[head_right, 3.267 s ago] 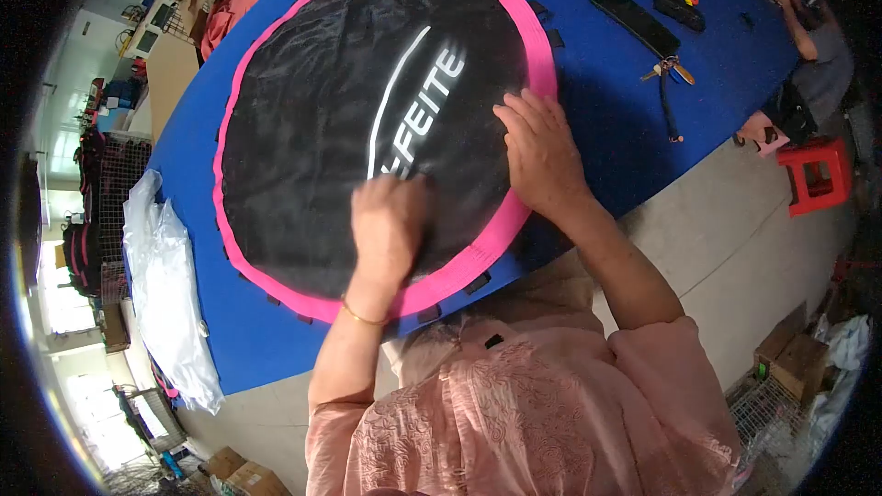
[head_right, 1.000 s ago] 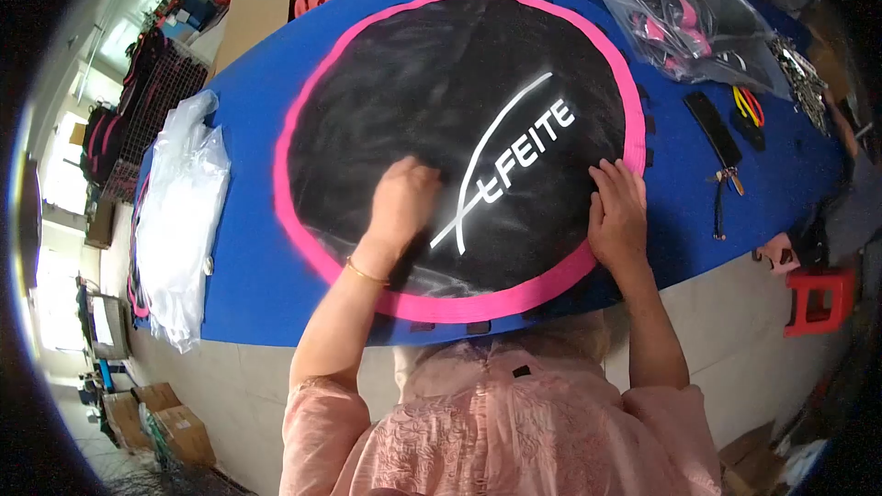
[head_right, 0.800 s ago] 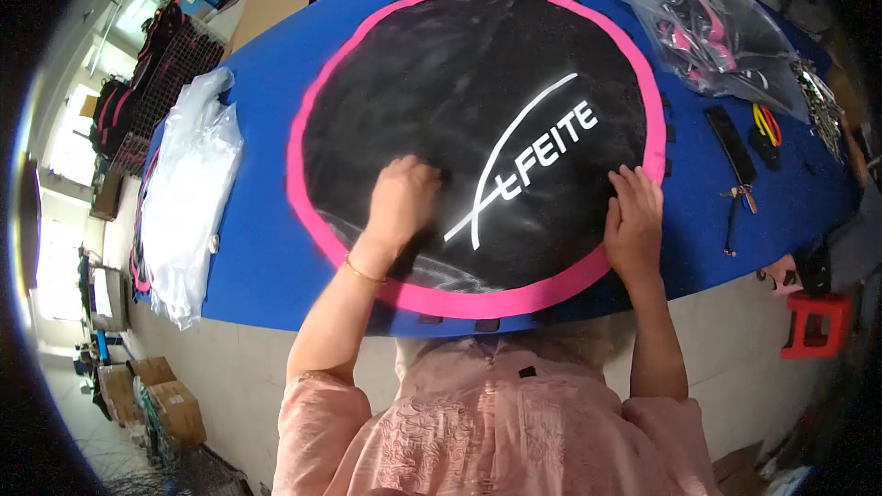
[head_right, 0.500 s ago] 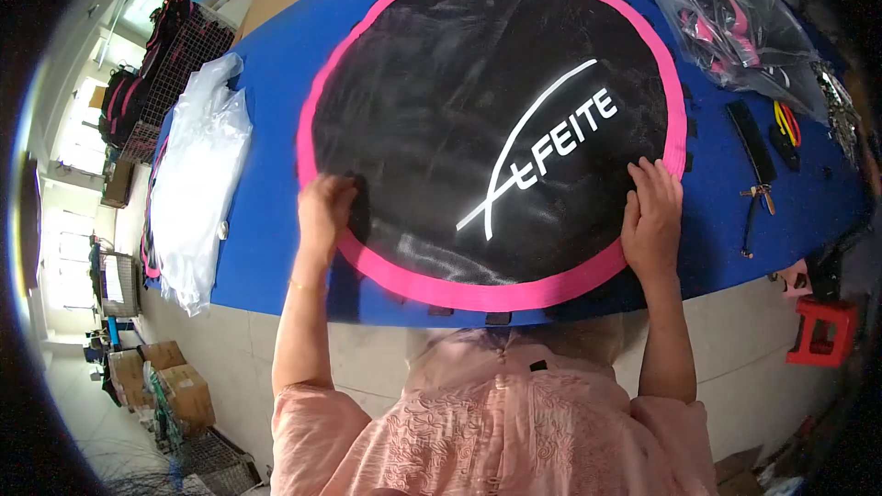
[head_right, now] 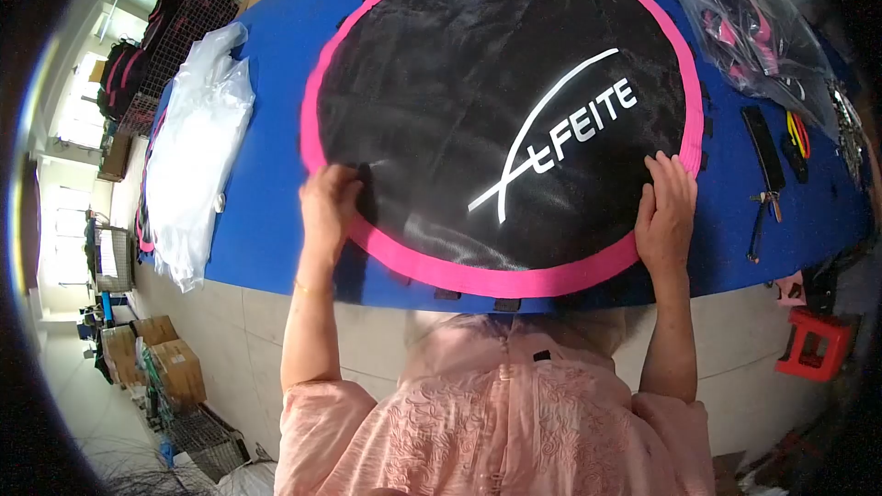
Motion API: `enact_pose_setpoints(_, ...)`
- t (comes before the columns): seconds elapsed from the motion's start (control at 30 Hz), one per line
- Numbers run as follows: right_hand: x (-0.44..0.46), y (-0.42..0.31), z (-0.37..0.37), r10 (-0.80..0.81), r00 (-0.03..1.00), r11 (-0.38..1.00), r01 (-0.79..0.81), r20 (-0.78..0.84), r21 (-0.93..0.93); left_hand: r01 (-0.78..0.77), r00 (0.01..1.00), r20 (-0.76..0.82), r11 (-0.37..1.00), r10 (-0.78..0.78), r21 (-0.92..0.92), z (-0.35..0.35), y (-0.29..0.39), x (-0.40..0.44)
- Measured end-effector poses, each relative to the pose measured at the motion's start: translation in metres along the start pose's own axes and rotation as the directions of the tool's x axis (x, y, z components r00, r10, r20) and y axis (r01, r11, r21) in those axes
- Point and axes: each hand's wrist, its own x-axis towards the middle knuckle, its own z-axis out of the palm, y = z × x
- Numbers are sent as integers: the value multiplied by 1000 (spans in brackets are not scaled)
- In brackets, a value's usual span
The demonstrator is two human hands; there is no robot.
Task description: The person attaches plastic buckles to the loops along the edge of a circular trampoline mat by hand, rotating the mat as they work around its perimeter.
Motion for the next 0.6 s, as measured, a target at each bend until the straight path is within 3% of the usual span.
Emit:
enact_pose_setpoints(0.2,0,-1,-1,0,1000,1000,0,-11,16,66,998,-12,997,-66,-42,1,-21,14)
enact_pose_setpoints(0.27,0,-2,-2,20,1000,1000,-20,2,11,176,984,51,974,-170,-141,1,-22,18)
enact_pose_setpoints(0.6,1,-1,1,16,1000,1000,-16,1,4,120,992,51,988,-115,-102,1,-21,22)
